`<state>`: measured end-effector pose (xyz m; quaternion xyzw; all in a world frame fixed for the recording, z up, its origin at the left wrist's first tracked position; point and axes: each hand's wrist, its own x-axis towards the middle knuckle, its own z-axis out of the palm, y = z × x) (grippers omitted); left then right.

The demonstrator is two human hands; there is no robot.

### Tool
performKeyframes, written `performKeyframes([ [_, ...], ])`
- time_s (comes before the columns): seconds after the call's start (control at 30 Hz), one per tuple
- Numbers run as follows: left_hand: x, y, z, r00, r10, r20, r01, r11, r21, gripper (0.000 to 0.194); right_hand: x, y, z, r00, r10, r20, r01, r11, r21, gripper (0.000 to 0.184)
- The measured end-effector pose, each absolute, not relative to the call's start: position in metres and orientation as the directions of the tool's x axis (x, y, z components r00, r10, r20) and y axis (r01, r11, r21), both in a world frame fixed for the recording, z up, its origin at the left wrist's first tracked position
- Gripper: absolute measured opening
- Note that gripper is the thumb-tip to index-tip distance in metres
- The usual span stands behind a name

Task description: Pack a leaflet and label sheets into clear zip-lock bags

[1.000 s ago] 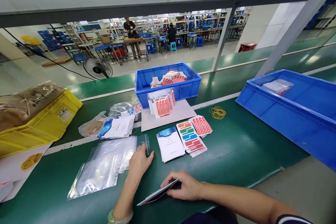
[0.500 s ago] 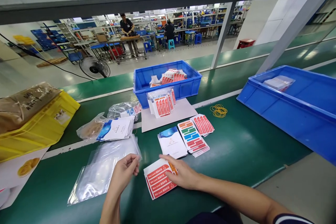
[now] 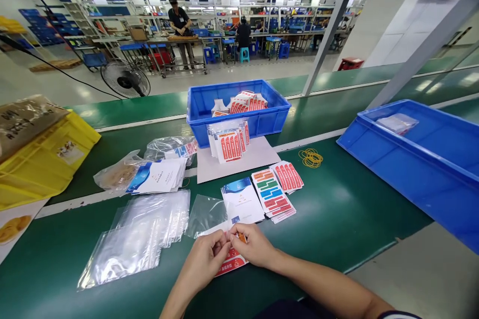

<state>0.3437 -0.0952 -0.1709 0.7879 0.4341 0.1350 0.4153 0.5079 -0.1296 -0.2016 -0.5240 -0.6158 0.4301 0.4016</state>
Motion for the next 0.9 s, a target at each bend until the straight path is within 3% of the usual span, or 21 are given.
performKeyframes([
  [0.17, 0.345, -0.099, -0.167, 0.556, 0.827, -0.088, 0.608, -0.332, 0.721, 0.018, 0.509, -0.129, -0.203, -0.111, 0.993, 0.048, 0.302, 0.080, -0.950, 0.015],
  [0.37, 0.346, -0.105, -0.176, 0.553, 0.833, 0.038, 0.707, -0.492, 0.508, 0.020, 0.507, -0.128, -0.201, -0.121, 0.992, 0.045, 0.310, 0.081, -0.947, 0.015],
  [0.67, 0.336, -0.104, -0.171, 0.414, 0.872, 0.260, 0.826, -0.480, 0.296, 0.021, 0.506, -0.129, -0.199, -0.124, 0.991, 0.040, 0.347, 0.081, -0.934, 0.012],
  [0.77, 0.336, -0.104, -0.165, 0.530, 0.834, 0.155, 0.789, -0.552, 0.270, 0.019, 0.512, -0.127, -0.196, -0.096, 0.994, 0.048, 0.368, 0.080, -0.926, 0.010],
  [0.9, 0.344, -0.110, -0.162, 0.643, 0.766, 0.001, 0.713, -0.599, 0.364, 0.022, 0.518, -0.122, -0.193, -0.077, 0.996, 0.050, 0.383, 0.076, -0.920, 0.013],
])
